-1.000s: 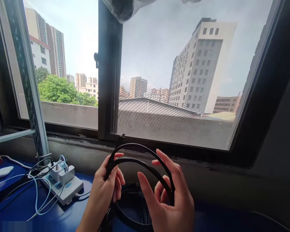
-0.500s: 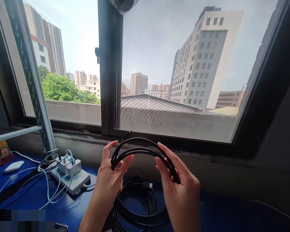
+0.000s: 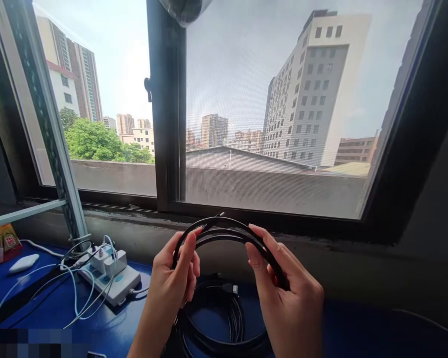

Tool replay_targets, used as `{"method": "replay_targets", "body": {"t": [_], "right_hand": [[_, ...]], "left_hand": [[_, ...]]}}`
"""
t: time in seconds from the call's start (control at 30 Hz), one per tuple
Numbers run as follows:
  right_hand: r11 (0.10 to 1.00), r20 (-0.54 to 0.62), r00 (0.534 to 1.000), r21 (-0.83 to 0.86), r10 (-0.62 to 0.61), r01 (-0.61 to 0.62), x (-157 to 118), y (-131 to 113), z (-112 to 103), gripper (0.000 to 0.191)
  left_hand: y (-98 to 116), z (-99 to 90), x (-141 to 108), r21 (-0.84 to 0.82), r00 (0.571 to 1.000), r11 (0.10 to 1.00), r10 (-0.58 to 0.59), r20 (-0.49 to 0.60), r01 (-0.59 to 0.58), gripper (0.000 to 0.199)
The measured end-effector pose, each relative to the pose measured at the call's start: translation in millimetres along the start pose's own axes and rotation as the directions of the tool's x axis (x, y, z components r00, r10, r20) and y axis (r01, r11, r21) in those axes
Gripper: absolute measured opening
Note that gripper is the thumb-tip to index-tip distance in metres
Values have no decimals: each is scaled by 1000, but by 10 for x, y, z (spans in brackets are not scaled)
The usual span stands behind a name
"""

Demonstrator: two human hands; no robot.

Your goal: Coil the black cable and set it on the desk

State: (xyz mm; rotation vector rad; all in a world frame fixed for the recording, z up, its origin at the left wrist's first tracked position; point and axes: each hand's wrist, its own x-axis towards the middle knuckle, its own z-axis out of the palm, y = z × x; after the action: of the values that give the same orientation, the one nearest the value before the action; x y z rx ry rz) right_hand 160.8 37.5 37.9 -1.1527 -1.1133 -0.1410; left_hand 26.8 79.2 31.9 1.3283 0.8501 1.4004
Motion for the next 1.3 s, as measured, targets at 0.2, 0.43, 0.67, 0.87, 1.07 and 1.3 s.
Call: {"method": "replay_targets", "body": {"t": [0.2, 0.43, 0.67, 0.87, 1.07, 1.3], "right_hand": [[987, 53, 989, -80, -137, 141, 41, 89, 12, 29], [966, 91, 966, -75, -241, 248, 25, 157, -18, 23], [962, 95, 960, -55, -262, 268, 25, 195, 8, 24], [970, 92, 968, -51, -232, 238, 21, 210, -30, 26], [963, 116, 959, -44, -259, 265, 9, 163, -32, 18], [932, 123, 927, -44, -353, 361, 18, 198, 5, 17]], "left_hand": [[25, 27, -9, -63, 996, 996, -59, 64, 63, 55], [49, 46, -21, -136, 990, 982, -127, 65, 134, 50], [68, 25, 2, -122, 978, 973, -183, 100, 195, 67], [59, 6, 10, -173, 955, 946, -247, 165, 275, 77], [45, -30, 40, -230, 944, 927, -247, 219, 296, 63], [-16, -37, 95, -248, 942, 921, -247, 226, 301, 57]]}}
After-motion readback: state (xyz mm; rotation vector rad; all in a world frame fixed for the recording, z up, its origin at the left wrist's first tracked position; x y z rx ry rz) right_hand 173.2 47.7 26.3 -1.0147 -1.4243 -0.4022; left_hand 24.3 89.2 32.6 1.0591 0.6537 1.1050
